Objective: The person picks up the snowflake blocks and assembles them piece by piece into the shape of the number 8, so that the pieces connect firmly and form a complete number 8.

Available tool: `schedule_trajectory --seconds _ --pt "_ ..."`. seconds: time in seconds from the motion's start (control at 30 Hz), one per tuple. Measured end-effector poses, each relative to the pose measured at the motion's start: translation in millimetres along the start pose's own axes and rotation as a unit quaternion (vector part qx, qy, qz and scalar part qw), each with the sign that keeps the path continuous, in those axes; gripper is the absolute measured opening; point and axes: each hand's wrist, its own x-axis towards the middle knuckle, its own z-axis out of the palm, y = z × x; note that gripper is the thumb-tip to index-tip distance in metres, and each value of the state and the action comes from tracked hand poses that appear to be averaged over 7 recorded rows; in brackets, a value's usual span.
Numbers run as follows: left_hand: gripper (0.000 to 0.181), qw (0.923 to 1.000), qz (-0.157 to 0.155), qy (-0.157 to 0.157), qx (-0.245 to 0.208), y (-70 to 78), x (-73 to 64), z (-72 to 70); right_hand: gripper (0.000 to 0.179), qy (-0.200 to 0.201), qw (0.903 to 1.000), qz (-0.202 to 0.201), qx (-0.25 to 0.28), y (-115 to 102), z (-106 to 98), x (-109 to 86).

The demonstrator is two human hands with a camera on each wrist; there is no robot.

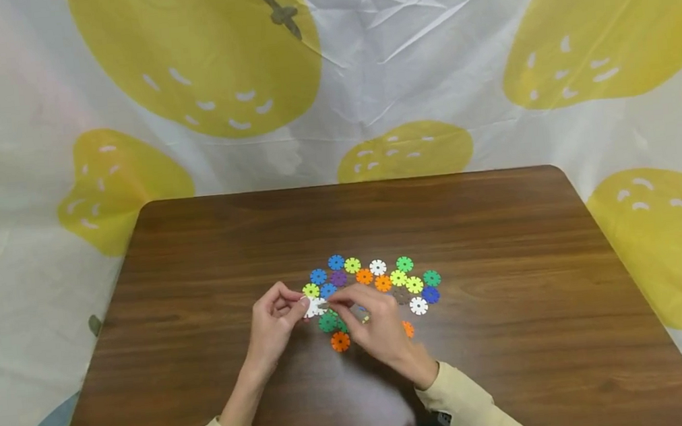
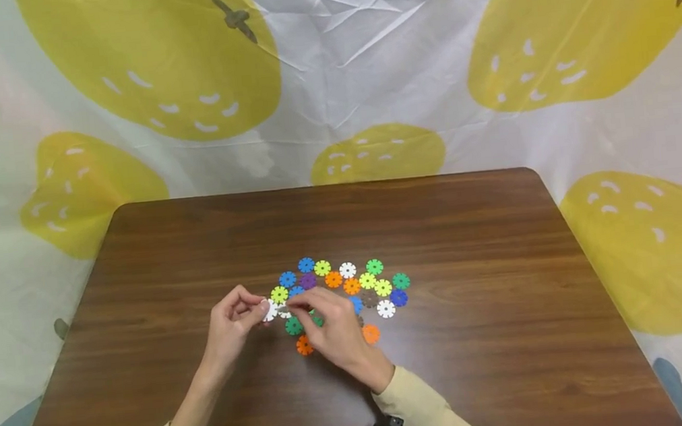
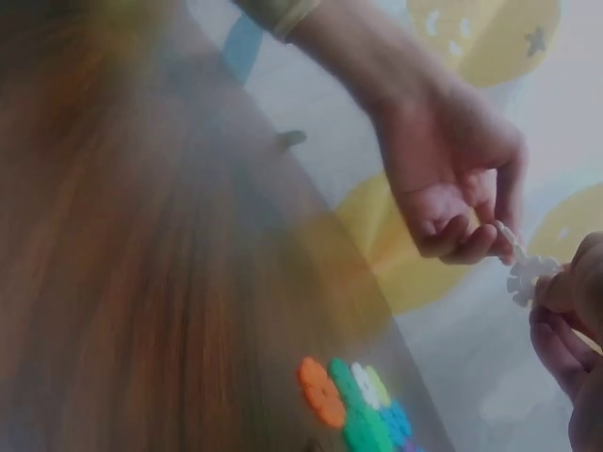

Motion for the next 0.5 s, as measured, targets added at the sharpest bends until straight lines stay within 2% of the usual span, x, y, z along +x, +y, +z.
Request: schedule_trajectory --seconds 0.1,0.2,0.37,0.5 --pt "0.009 0.9998 -0.018 -0.002 -0.011 1.3 1.4 2.7 0.013 0.000 0.9990 0.037 0.024 2 0 0.1" --pt "0.010 0.9997 -0.020 0.001 -0.014 2.9 2.2 5.5 0.012 -0.002 0.9982 0.051 0.032 2 -1 0.7" --pt "0.008 0.9994 -0.008 0.028 -0.021 5.5 -2.4 12.3 0.014 0.011 0.9996 0.019 0.016 0 -1 -1.5" --pt "0.009 0.9984 0.000 0.053 -0.023 5.2 -8.5 20.0 0.018 0.043 0.9984 -0.032 -0.016 -2 4 -6.7"
